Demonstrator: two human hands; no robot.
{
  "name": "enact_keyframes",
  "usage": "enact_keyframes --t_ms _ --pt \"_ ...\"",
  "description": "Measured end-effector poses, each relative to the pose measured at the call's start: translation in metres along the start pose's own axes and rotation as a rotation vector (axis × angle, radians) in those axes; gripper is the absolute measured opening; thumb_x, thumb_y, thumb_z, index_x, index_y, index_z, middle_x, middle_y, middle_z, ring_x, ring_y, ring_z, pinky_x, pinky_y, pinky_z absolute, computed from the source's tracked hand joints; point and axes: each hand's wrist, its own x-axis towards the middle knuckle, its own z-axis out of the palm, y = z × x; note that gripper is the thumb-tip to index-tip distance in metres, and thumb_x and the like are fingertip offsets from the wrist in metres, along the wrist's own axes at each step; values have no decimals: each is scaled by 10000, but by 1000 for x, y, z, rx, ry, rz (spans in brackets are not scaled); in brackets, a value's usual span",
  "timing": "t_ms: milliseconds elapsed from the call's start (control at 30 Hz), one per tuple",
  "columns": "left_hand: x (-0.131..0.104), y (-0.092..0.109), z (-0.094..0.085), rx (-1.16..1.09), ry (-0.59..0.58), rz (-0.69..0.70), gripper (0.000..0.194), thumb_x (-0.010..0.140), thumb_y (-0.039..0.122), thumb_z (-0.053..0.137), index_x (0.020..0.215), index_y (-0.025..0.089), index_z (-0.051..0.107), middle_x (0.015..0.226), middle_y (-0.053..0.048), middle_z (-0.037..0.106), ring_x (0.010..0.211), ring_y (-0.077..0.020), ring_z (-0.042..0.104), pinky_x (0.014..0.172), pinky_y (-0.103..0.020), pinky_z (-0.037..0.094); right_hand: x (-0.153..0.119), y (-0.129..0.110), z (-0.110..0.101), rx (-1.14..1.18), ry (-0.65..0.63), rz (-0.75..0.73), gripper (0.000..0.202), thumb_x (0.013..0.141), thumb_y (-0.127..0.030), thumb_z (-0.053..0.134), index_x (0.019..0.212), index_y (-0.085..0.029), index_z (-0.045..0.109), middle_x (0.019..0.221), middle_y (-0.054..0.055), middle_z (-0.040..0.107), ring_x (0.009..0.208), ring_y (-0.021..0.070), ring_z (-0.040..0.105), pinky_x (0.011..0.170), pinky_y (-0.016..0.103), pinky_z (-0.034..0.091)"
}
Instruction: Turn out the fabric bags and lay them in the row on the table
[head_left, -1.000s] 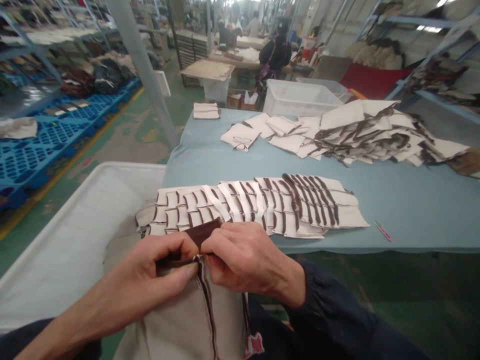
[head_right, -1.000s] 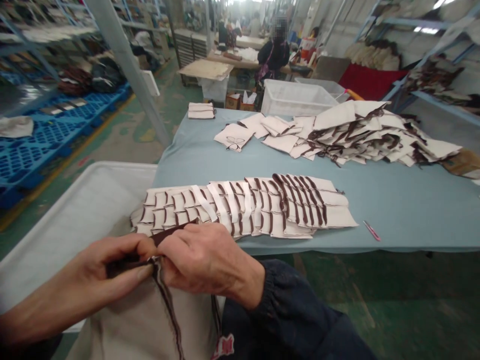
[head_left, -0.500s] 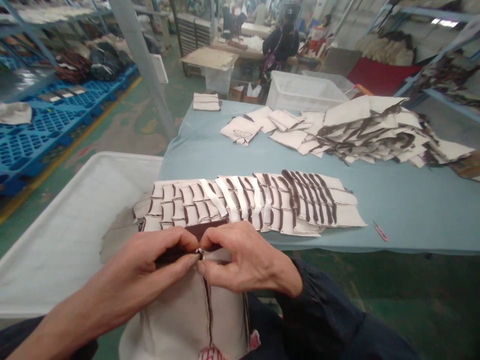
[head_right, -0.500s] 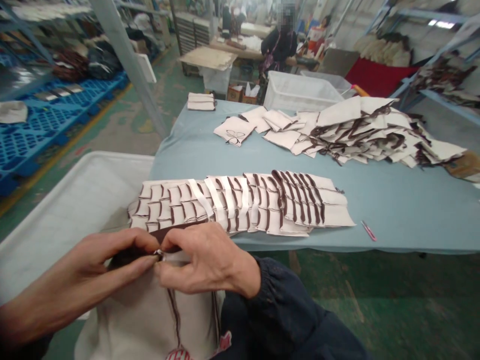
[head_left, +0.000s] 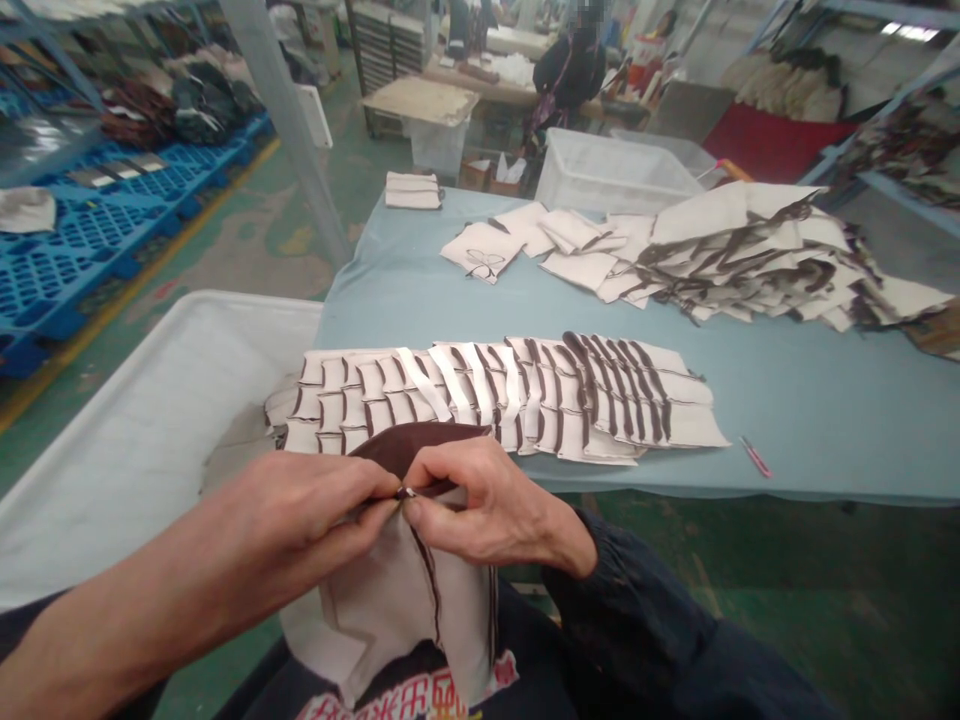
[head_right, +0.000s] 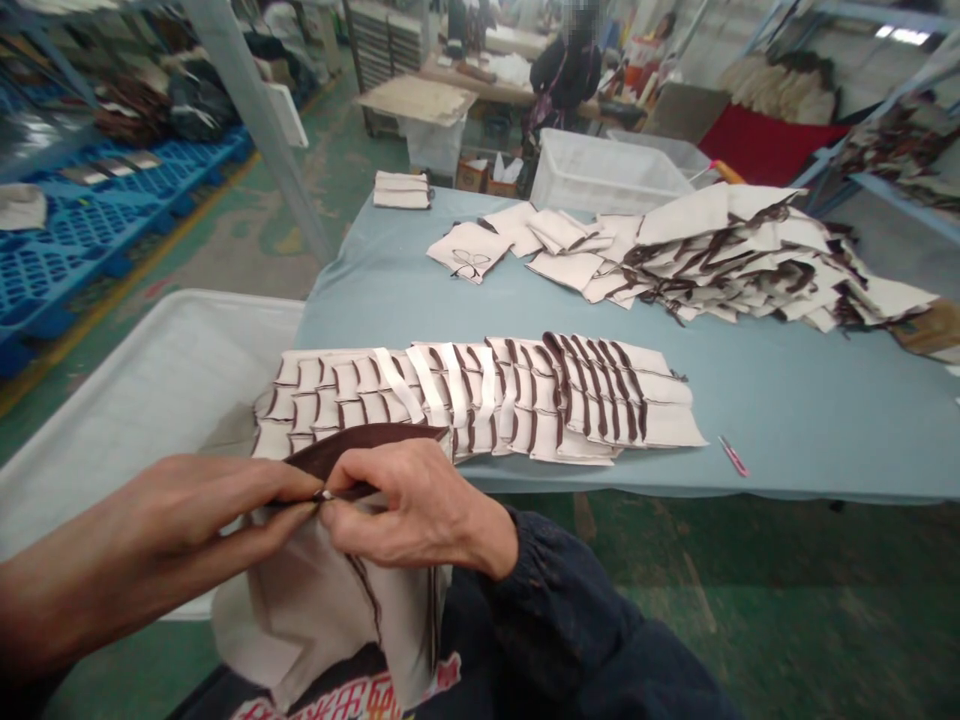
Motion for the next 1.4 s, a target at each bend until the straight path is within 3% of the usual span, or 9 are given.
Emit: enact_keyframes --t_ms 200,333,467,600,667,800,967,1167,1400 --pt "-8 4 6 3 48 -43 189 1061 185 601 967 236 757 725 74 756 587 -85 702 586 -247 424 -4 -1 4 29 8 5 94 878 -239 628 794 -204 651 702 -50 615 603 88 525 592 223 389" --pt "-13 3 12 -110 74 -208 161 997 205 632 926 257 766 713 95 724 584 -80 627 581 -228 388 -6 -2 6 28 -5 50 51 856 -239 652 820 -206 666 712 -49 626 597 93 521 582 228 389" --pt "-9 -3 23 -538 33 -525 229 931 336 595 737 226 645 645 65 578 580 -110 515 530 -210 371 -6 1 11 -52 26 10 76 870 -254 674 810 -208 666 681 -54 604 588 98 497 606 247 403" --pt "-14 -11 36 -916 -35 -669 239 938 423 582 803 227 565 714 63 481 631 -115 417 546 -198 366 -7 7 17 -117 45 -24 101 898 -259 706 816 -214 668 705 -42 629 631 113 530 645 250 434" --pt "-19 -12 36 -942 -74 -662 270 954 459 619 836 226 554 758 56 492 675 -119 430 573 -192 384 -8 9 19 -107 36 -41 114 932 -270 717 841 -210 683 715 -41 637 636 113 541 645 247 427" --pt "-21 -5 24 -758 -153 -669 358 900 531 701 801 229 534 723 54 489 652 -122 427 539 -200 358 -8 7 19 -106 -8 -123 139 1005 -281 720 892 -203 695 749 -33 666 646 114 548 651 247 427" --pt "-22 -1 17 -622 -113 -655 364 957 542 663 812 210 633 694 45 528 611 -125 463 509 -203 367 -7 3 19 -142 18 -167 106 1066 -253 695 993 -181 721 840 11 761 715 130 644 683 246 473" --pt "-29 -5 13 -363 -29 -423 278 1035 358 616 845 227 772 711 36 716 624 -126 635 565 -199 464 -8 5 26 -338 77 -212 108 1067 -214 637 1005 -190 721 861 36 807 732 158 698 689 274 492" --pt "-26 -2 -1 -204 -31 -221 207 1007 230 596 868 240 749 697 84 706 592 -77 624 556 -183 431 -7 -2 32 -440 102 -242 148 1081 -226 613 982 -198 720 799 21 784 685 159 684 654 283 465"
